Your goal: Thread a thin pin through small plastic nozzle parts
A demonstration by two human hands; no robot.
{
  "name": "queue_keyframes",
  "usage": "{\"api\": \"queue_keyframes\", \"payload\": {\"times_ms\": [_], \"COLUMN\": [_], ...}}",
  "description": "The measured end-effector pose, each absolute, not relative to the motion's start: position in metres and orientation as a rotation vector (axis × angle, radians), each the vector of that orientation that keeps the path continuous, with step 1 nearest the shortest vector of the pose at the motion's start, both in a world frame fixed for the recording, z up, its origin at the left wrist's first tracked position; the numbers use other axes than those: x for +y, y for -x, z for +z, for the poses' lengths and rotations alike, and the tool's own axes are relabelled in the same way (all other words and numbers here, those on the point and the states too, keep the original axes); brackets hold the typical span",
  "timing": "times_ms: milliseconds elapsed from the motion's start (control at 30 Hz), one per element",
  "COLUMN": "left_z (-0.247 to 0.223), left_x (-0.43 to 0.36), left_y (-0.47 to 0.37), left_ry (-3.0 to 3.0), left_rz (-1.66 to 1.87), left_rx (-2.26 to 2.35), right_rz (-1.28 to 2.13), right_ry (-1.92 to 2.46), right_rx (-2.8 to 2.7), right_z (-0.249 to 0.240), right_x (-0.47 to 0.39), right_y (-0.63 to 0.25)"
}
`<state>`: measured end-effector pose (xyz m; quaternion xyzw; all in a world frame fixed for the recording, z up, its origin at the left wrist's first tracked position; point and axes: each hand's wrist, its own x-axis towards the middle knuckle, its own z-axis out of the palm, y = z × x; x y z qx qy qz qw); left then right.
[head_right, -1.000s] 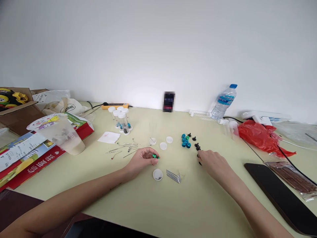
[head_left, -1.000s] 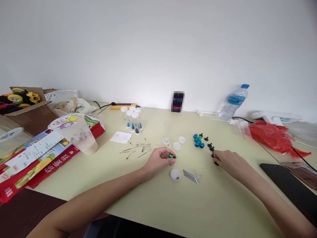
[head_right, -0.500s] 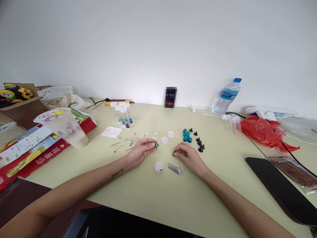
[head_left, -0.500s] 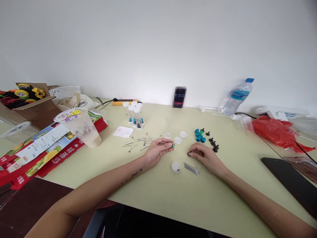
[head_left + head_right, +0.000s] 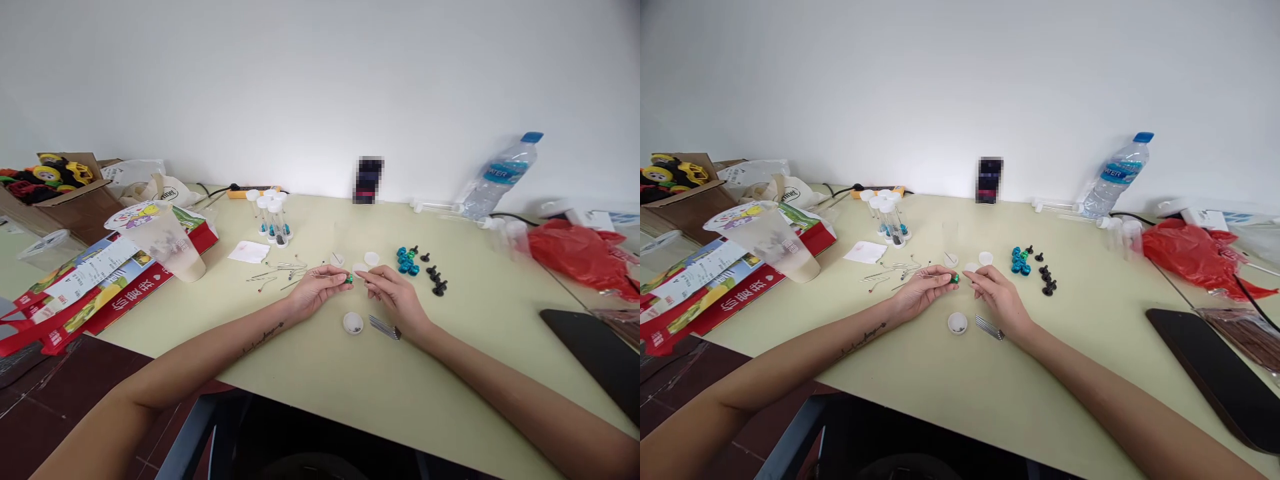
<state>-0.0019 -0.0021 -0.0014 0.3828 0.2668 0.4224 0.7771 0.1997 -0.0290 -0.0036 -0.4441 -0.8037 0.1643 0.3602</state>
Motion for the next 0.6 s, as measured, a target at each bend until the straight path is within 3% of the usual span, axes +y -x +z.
{"api": "queue_keyframes", "payload": {"times_ms": [600], "left_z": [-0.005], "left_x": [-0.0006], "left_y": [0.0025], "left_ry": [-0.843], "left_rz": [0.801], "left_rx": [0.545], "right_rz": [0.245], "right_ry": [1.167], "right_rx": [-2.24], "right_z": [-0.001], "right_x": [-0.0368], "right_y": [-0.195]}}
